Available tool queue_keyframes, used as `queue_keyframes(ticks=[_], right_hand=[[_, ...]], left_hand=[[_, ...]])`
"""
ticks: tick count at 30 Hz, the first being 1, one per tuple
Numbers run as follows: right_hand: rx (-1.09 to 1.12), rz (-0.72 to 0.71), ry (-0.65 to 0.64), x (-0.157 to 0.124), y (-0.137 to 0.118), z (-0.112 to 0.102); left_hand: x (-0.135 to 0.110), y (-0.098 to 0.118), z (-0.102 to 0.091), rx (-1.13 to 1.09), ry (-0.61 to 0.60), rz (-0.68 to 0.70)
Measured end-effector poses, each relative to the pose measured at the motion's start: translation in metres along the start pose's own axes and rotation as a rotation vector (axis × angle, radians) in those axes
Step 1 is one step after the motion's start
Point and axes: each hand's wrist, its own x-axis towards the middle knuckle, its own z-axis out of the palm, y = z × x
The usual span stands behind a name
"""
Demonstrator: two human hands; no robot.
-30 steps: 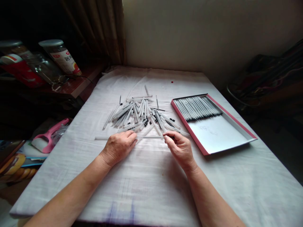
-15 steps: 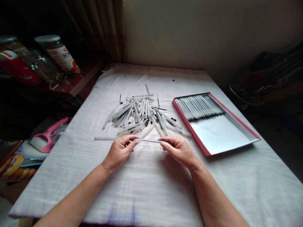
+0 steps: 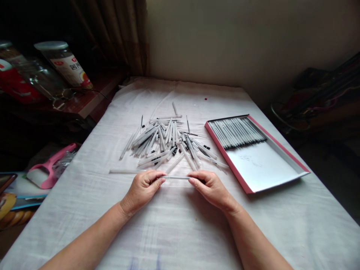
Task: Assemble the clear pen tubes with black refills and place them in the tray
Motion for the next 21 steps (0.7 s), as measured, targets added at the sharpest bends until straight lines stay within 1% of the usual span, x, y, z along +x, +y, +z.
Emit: queue_keyframes(ticks=[2, 4, 8, 10, 12, 14, 15, 17, 19, 21], right_hand=[[-0.002, -0.016, 0.002, 0.0, 0.0, 0.001], [-0.002, -0.026, 0.005, 0.0, -0.001, 0.003], [-0.033, -0.033, 0.013, 0.0, -0.007, 0.003], [-0.061, -0.056, 0.045, 0.001, -0.011, -0.002], [-0.086, -0.088, 0.128, 0.004, -0.013, -0.015], [-0.104, -0.098, 0.284, 0.01, -0.01, -0.038], [-0.124, -0.089, 0.401, 0.014, -0.005, -0.053], [-0.194, -0.024, 0.594, 0.024, 0.01, -0.091], [-0.298, 0.094, 0.768, 0.034, 0.029, -0.132], [-0.423, 0.292, 0.909, 0.044, 0.051, -0.171]], left_hand=[[0.0, -0.001, 0.0, 0.002, 0.011, 0.005], [0.0, -0.002, 0.0, -0.012, 0.014, -0.018], [0.004, 0.0, 0.003, -0.125, 0.006, -0.166], [0.006, 0.002, 0.002, -0.231, 0.005, -0.239], [0.009, 0.003, 0.0, -0.345, 0.017, -0.3], [0.011, 0.004, -0.003, -0.434, 0.031, -0.353], [0.013, 0.004, -0.005, -0.464, 0.036, -0.376], [0.015, 0.004, -0.008, -0.507, 0.044, -0.403], [0.017, 0.003, -0.01, -0.539, 0.05, -0.409], [0.018, 0.003, -0.011, -0.556, 0.06, -0.406]])
